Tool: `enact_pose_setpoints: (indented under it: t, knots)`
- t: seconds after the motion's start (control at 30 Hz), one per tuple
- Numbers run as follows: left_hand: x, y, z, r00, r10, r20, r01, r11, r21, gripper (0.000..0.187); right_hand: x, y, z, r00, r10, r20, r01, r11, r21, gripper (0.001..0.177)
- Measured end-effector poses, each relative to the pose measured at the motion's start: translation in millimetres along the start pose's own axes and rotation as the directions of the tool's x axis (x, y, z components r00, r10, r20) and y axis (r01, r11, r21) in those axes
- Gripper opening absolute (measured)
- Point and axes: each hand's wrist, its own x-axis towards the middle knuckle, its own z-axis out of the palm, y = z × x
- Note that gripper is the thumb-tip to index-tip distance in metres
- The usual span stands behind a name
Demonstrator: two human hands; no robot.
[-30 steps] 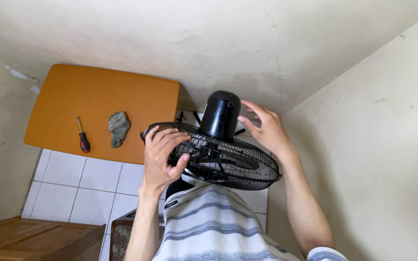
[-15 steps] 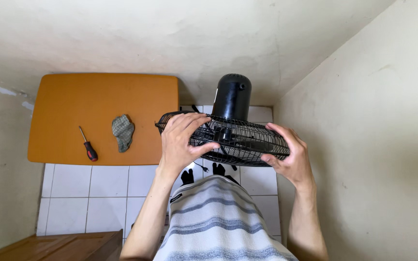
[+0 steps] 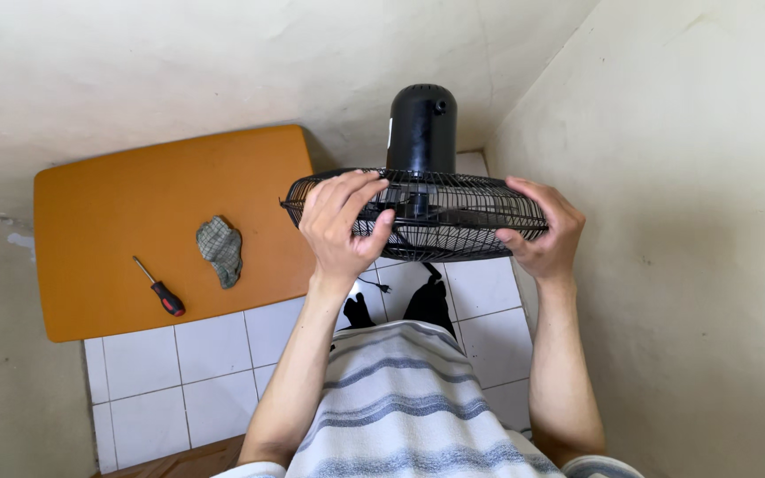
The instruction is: The person reassembles a standing electric fan by attaching the front grille, aligning the blades, and securing the rear grille with a screw. They wipe the grille with a cloth before installation and use a screwdriver to tighten the rear assembly.
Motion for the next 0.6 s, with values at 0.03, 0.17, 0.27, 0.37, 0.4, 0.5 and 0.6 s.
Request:
enact_pose_setpoints:
  t: [0.03, 0.17, 0.27, 0.37, 0.4, 0.5, 0.6]
  knots:
    - [-3.4, -0.2, 1.7, 0.998, 0.007, -0.055, -0.009, 1.0, -0.023, 0.025, -1.8, 1.8, 2.4, 0.999, -0.018, -0.029, 0.019, 1.0, 0.013, 0.081]
    - [-10.0, 2.4, 4.6, 0.997, 0.009, -0.072, -0.011, 1.0, -0.028, 0.023, -10.3, 5.9, 1.5, 0.996, -0.045, -0.076, 0.047, 0.999, 0.023, 0.08]
    - [-6.6, 1.5, 4.4, 0.998, -0.004, -0.062, 0.001, 0.999, -0.037, 0.023, -3.1, 11.7, 2.0, 0.996, -0.062, -0.07, 0.063, 0.998, 0.015, 0.08]
    - [-5.6, 6.3, 5.3, 0.998, -0.032, -0.045, 0.031, 0.999, -0.033, 0.022, 5.7, 17.0, -2.4, 0.997, -0.065, -0.044, 0.066, 0.998, 0.012, 0.08]
    - [-9.3, 9.0, 4.7, 0.998, -0.04, -0.038, 0.039, 0.999, -0.037, 0.022, 4.3, 17.7, -4.0, 0.998, -0.062, -0.032, 0.063, 0.998, 0.015, 0.079]
    - [-5.2, 7.5, 6.8, 0.998, -0.029, -0.055, 0.028, 0.999, -0.021, 0.023, 11.4, 19.6, -1.4, 0.996, -0.073, -0.046, 0.075, 0.997, 0.031, 0.08]
    - [-3.6, 6.3, 7.8, 0.999, -0.022, -0.05, 0.021, 1.0, -0.021, 0.023, 7.3, 16.9, 0.4, 0.996, -0.061, -0.069, 0.064, 0.997, 0.034, 0.08]
